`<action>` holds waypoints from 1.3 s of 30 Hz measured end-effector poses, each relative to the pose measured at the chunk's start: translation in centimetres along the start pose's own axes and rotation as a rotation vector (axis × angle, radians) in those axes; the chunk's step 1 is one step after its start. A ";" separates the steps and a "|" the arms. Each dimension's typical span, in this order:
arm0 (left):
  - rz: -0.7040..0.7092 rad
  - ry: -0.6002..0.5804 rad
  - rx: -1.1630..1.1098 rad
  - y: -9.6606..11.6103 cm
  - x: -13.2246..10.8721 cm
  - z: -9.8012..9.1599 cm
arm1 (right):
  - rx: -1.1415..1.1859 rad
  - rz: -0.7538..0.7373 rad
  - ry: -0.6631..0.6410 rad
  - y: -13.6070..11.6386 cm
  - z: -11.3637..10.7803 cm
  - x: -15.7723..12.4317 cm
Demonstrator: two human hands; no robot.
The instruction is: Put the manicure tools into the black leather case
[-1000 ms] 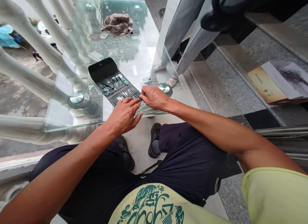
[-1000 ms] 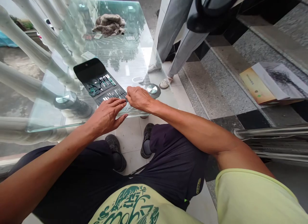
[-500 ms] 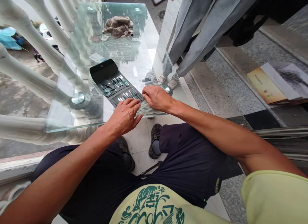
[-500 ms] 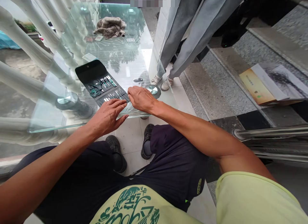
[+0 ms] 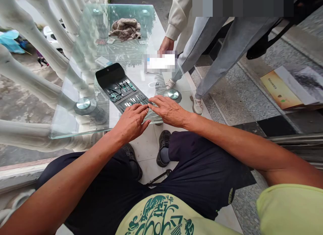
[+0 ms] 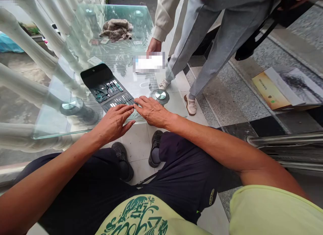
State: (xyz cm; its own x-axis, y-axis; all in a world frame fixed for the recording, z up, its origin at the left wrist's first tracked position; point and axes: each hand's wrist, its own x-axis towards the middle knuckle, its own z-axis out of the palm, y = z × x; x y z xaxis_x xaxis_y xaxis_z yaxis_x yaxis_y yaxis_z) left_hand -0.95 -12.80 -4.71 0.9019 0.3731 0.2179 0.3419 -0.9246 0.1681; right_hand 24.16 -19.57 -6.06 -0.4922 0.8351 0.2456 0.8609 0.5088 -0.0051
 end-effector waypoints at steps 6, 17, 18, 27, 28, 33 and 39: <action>0.006 -0.001 0.006 -0.1 0.0 0.2 | 0.033 -0.041 -0.008 0.6 0.4 0.0; 0.016 0.003 0.007 -0.4 0.1 0.2 | -0.031 -0.049 0.010 0.6 0.9 0.2; 0.012 -0.003 0.004 -0.4 0.1 0.1 | -0.013 -0.057 0.026 0.8 1.2 0.2; 0.008 -0.013 -0.024 -0.5 0.0 0.0 | 0.059 0.155 0.202 2.3 0.0 1.7; 0.013 -0.013 -0.025 -0.6 0.0 0.0 | 0.058 0.187 0.205 2.9 -0.4 1.9; 0.030 -0.040 -0.011 -1.0 0.2 -0.2 | 0.028 0.381 0.222 9.6 -1.1 2.8; 0.024 -0.058 -0.023 -1.4 0.3 -0.3 | 0.040 0.529 -0.015 19.9 -0.3 4.7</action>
State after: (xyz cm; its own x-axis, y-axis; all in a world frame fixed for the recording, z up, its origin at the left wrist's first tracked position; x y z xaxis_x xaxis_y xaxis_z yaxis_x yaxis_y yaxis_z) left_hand -1.28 -11.34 -4.56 0.9237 0.3453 0.1658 0.3145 -0.9308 0.1862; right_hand 39.04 -5.53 -4.72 0.0063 0.9825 0.1859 0.9865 0.0243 -0.1619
